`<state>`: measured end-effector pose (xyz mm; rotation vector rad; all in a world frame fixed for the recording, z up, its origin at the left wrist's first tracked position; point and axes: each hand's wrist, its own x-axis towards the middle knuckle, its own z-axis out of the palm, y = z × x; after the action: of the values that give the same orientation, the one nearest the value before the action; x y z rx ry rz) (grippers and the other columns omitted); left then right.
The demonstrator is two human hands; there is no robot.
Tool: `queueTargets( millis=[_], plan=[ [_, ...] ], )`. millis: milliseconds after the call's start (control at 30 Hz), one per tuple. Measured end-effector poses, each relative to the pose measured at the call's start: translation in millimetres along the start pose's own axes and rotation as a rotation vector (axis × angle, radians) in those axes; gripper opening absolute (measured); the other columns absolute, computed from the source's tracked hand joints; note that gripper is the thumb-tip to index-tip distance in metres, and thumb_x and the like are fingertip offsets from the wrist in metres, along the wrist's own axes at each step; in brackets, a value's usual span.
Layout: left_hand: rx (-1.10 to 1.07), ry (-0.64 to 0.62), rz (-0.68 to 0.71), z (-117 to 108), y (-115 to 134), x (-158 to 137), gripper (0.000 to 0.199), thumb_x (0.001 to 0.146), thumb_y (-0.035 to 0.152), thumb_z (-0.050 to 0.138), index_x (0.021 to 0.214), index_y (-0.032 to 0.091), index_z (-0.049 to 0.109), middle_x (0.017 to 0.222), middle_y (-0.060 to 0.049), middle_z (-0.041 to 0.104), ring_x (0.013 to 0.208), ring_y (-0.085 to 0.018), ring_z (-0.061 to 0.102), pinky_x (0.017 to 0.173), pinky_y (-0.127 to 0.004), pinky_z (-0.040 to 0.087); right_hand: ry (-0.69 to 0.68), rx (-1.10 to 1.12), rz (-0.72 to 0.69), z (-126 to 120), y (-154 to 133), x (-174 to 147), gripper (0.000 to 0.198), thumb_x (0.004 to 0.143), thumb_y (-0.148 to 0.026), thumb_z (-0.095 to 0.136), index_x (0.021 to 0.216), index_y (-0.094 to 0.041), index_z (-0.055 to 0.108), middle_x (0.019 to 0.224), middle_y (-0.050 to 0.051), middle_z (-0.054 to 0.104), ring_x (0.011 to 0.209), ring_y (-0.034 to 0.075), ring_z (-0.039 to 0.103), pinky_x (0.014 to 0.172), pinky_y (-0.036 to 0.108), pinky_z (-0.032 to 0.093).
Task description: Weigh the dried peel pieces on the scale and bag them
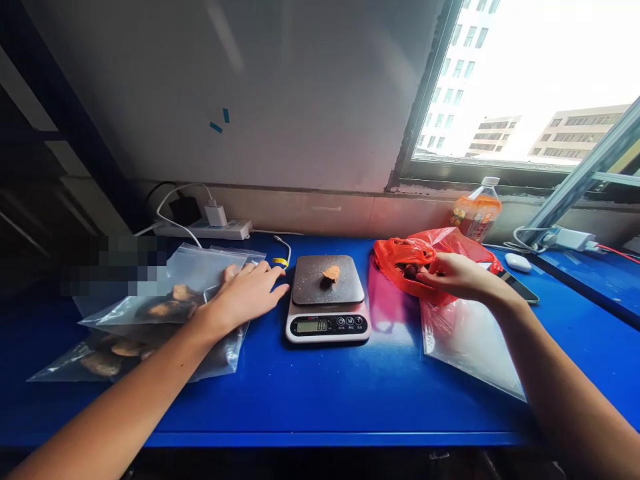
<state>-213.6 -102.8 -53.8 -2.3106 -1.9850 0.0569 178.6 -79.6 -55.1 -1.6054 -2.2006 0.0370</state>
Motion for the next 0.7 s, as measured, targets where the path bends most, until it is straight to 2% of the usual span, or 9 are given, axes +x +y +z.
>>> queueTargets(
  millis=[100, 233, 300, 400, 433, 500, 567, 633, 700],
  plan=[
    [0.009, -0.011, -0.001, 0.2, -0.2, 0.4, 0.044, 0.093, 0.042, 0.036, 0.128, 0.025, 0.056, 0.129, -0.012, 0.057, 0.122, -0.034, 0.049, 0.102, -0.063, 0.029, -0.119, -0.081, 0.039, 6.4, -2.2, 1.5, 0.011, 0.076, -0.027, 0.055, 0.070, -0.021, 0.062, 0.066, 0.001, 0.064, 0.054, 0.013, 0.053, 0.050, 0.026, 0.036],
    [0.010, -0.023, 0.009, -1.6, 0.6, 0.0, 0.045, 0.093, 0.044, 0.035, 0.129, 0.026, 0.056, 0.129, -0.012, 0.057, 0.122, -0.034, 0.049, 0.102, -0.061, 0.030, 0.029, -0.083, 0.177, -4.2, 0.7, 0.9, 0.013, 0.076, -0.025, 0.053, 0.082, -0.021, 0.064, 0.072, 0.002, 0.067, 0.063, 0.017, 0.059, 0.056, 0.027, 0.040],
    [0.012, -0.028, 0.010, -1.8, 0.8, 0.0, 0.045, 0.093, 0.043, 0.035, 0.129, 0.026, 0.055, 0.129, -0.012, 0.057, 0.122, -0.034, 0.049, 0.103, -0.061, 0.029, 0.231, -0.011, 0.259, -14.6, 0.1, -1.1, 0.014, 0.077, -0.029, 0.054, 0.084, -0.021, 0.064, 0.074, 0.003, 0.067, 0.065, 0.017, 0.061, 0.061, 0.029, 0.044],
    [0.010, -0.030, 0.005, -0.7, 0.8, 0.4, 0.045, 0.093, 0.043, 0.035, 0.129, 0.026, 0.055, 0.129, -0.012, 0.057, 0.122, -0.034, 0.049, 0.102, -0.061, 0.030, 0.643, 0.187, 0.308, -27.4, -11.4, -4.6, 0.017, 0.078, -0.033, 0.058, 0.089, -0.021, 0.061, 0.077, 0.005, 0.064, 0.063, 0.018, 0.059, 0.062, 0.033, 0.048],
    [0.009, -0.026, 0.005, -0.2, 0.8, 0.6, 0.045, 0.093, 0.043, 0.035, 0.128, 0.026, 0.056, 0.129, -0.012, 0.057, 0.122, -0.034, 0.049, 0.102, -0.061, 0.030, 0.766, 0.271, 0.263, -28.8, -19.3, -5.9, 0.016, 0.077, -0.031, 0.059, 0.090, -0.022, 0.059, 0.078, 0.005, 0.062, 0.062, 0.018, 0.058, 0.060, 0.033, 0.048],
    [0.007, -0.017, 0.009, 0.6, 0.8, 0.7, 0.045, 0.092, 0.044, 0.036, 0.128, 0.026, 0.056, 0.128, -0.012, 0.058, 0.121, -0.034, 0.049, 0.102, -0.061, 0.030, 0.925, 0.444, 0.063, -25.1, -41.9, -9.4, 0.016, 0.073, -0.025, 0.060, 0.087, -0.023, 0.054, 0.079, 0.003, 0.057, 0.063, 0.017, 0.057, 0.059, 0.033, 0.049],
    [0.007, -0.012, 0.013, 0.9, 0.8, 0.4, 0.045, 0.092, 0.044, 0.036, 0.127, 0.026, 0.057, 0.126, -0.012, 0.058, 0.121, -0.034, 0.049, 0.102, -0.061, 0.029, 0.888, 0.505, -0.215, -12.5, -70.4, -14.9, 0.018, 0.070, -0.018, 0.059, 0.084, -0.024, 0.051, 0.080, 0.001, 0.054, 0.068, 0.016, 0.057, 0.063, 0.033, 0.051],
    [0.003, -0.016, 0.015, 0.6, 1.0, -0.1, 0.045, 0.092, 0.044, 0.036, 0.128, 0.025, 0.056, 0.126, -0.012, 0.058, 0.121, -0.034, 0.049, 0.102, -0.061, 0.029, 0.639, 0.385, -0.444, 5.5, -98.3, -21.2, 0.018, 0.072, -0.012, 0.057, 0.085, -0.024, 0.053, 0.082, 0.002, 0.058, 0.076, 0.017, 0.059, 0.067, 0.032, 0.052],
    [-0.004, -0.020, 0.015, 0.3, 1.3, -0.7, 0.046, 0.093, 0.043, 0.035, 0.130, 0.024, 0.055, 0.127, -0.013, 0.058, 0.121, -0.034, 0.049, 0.103, -0.060, 0.029, 0.406, 0.329, -0.554, 24.3, -119.0, -24.6, 0.019, 0.077, -0.010, 0.053, 0.090, -0.024, 0.055, 0.088, 0.003, 0.064, 0.081, 0.016, 0.062, 0.072, 0.030, 0.053]
  ],
)
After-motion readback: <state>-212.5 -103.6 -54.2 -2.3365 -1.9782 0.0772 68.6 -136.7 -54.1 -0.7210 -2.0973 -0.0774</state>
